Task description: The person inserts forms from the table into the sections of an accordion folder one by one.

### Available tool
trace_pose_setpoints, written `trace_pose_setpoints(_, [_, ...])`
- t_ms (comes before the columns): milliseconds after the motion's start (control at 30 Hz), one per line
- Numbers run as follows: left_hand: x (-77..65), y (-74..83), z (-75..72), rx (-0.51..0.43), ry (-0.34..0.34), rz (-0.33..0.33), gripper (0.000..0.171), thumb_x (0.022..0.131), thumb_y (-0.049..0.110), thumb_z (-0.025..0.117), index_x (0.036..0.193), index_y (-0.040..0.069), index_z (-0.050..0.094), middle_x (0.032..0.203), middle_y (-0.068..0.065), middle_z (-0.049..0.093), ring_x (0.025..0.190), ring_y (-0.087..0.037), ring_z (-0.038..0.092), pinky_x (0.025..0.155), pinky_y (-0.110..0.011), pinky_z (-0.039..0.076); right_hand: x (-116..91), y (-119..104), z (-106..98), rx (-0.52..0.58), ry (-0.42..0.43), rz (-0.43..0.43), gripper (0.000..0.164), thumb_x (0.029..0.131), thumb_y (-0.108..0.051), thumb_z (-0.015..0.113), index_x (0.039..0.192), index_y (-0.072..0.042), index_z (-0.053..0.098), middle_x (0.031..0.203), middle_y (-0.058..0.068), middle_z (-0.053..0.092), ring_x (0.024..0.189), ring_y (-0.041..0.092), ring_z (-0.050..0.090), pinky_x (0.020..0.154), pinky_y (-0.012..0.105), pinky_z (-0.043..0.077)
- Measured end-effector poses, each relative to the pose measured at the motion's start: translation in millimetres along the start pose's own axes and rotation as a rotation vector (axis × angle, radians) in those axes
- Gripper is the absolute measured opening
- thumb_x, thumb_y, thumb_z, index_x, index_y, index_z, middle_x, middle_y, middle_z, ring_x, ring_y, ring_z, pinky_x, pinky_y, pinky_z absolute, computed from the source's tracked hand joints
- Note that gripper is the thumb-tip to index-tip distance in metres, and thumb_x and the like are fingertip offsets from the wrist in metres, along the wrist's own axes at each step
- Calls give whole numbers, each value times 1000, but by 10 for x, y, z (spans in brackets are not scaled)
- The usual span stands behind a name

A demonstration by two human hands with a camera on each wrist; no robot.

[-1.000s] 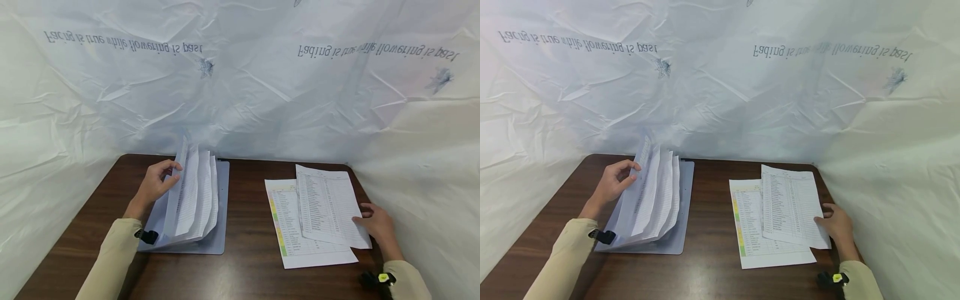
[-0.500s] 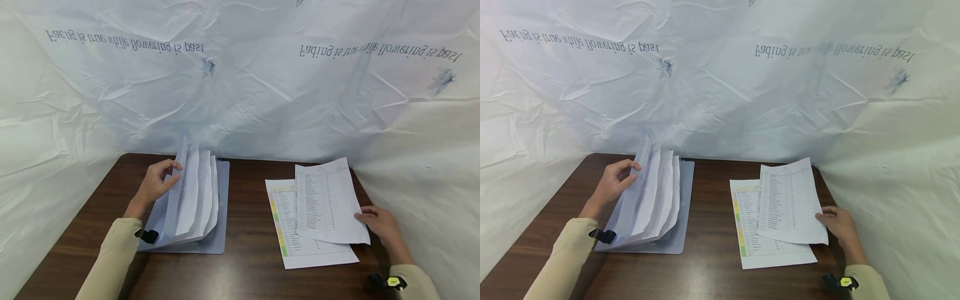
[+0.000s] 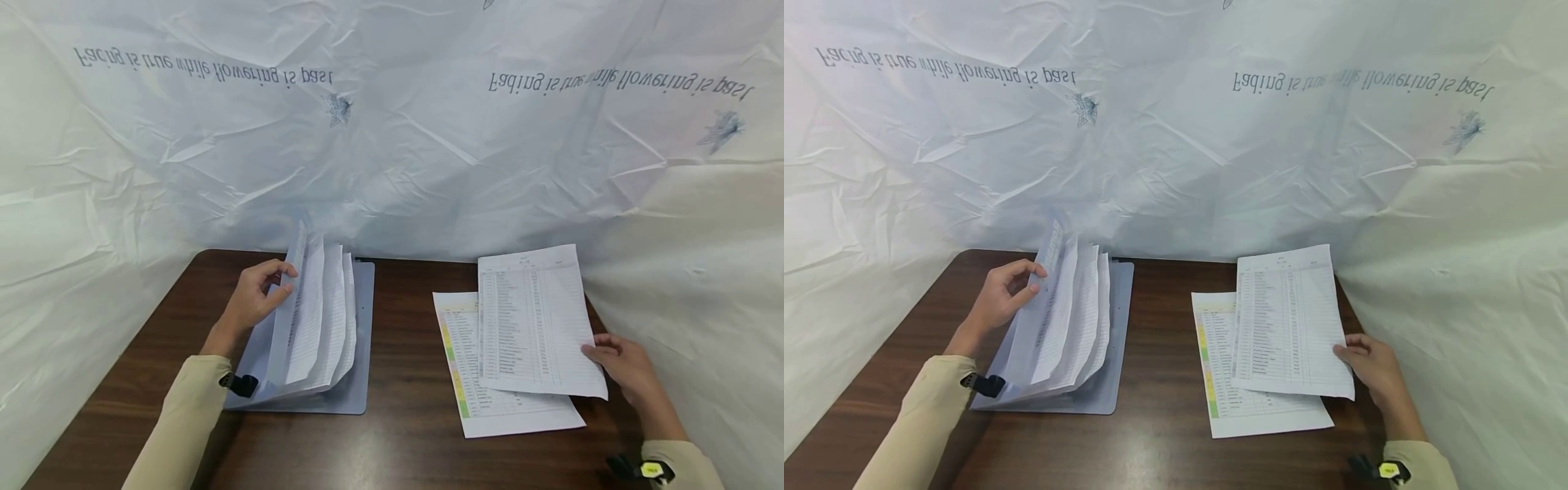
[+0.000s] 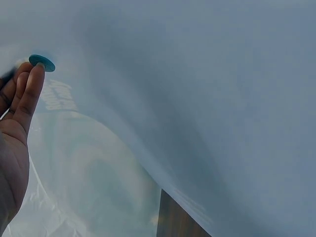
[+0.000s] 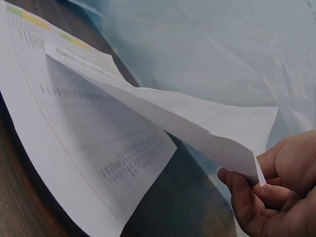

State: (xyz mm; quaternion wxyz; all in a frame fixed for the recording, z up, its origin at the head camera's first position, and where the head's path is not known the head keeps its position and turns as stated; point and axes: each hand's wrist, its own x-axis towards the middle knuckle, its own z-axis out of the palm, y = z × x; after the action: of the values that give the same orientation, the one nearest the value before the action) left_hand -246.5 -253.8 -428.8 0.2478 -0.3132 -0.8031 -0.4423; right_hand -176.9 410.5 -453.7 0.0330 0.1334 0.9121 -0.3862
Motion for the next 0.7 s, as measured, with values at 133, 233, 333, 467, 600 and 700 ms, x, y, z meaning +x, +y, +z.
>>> trace_pose_setpoints(133, [0, -2, 7, 1, -1, -7, 18, 85, -3, 69, 102, 1, 68, 100, -11, 69, 84, -8, 55, 69, -22, 48, -51, -68, 23, 17, 14, -35, 55, 101, -29, 63, 133, 15, 50, 109, 26, 69, 78, 14, 63, 64, 26, 51])
trace_pose_setpoints(233, [1, -6, 16, 1, 0, -5, 18, 84, -2, 69, 102, 2, 69, 100, -11, 69, 84, -8, 55, 68, -22, 47, -82, -134, 56, 19, 38, -51, 54, 101, -28, 65, 131, 14, 53, 106, 24, 70, 76, 12, 63, 63, 26, 51])
trace_pose_setpoints(333, [-1, -16, 22, 3, 0, 7, 18, 84, -2, 69, 102, 2, 69, 99, -11, 69, 83, -7, 54, 67, -22, 47, -100, -199, 97, 24, 55, -72, 52, 100, -28, 66, 129, 14, 54, 105, 24, 71, 75, 12, 63, 62, 25, 51])
trace_pose_setpoints(467, [-4, -18, 25, 1, 1, 5, 18, 84, -3, 69, 102, 2, 69, 99, -11, 69, 84, -7, 54, 67, -22, 47, -121, -284, 146, 41, 51, -85, 51, 100, -28, 66, 130, 12, 54, 107, 25, 70, 75, 12, 63, 62, 26, 51])
trace_pose_setpoints(600, [2, 3, 16, -2, 1, -7, 19, 83, -5, 69, 101, 2, 69, 99, -10, 69, 84, -7, 55, 67, -22, 48, -142, -368, 192, 62, 47, -86, 52, 101, -29, 66, 130, 12, 53, 109, 26, 69, 75, 12, 63, 61, 26, 52])
trace_pose_setpoints(700, [7, 19, 6, -2, -1, -5, 20, 83, -6, 70, 102, 2, 69, 99, -10, 70, 83, -8, 55, 67, -23, 48, -150, -422, 252, 71, 64, -104, 49, 100, -27, 66, 128, 12, 55, 109, 28, 69, 74, 13, 64, 60, 26, 52])
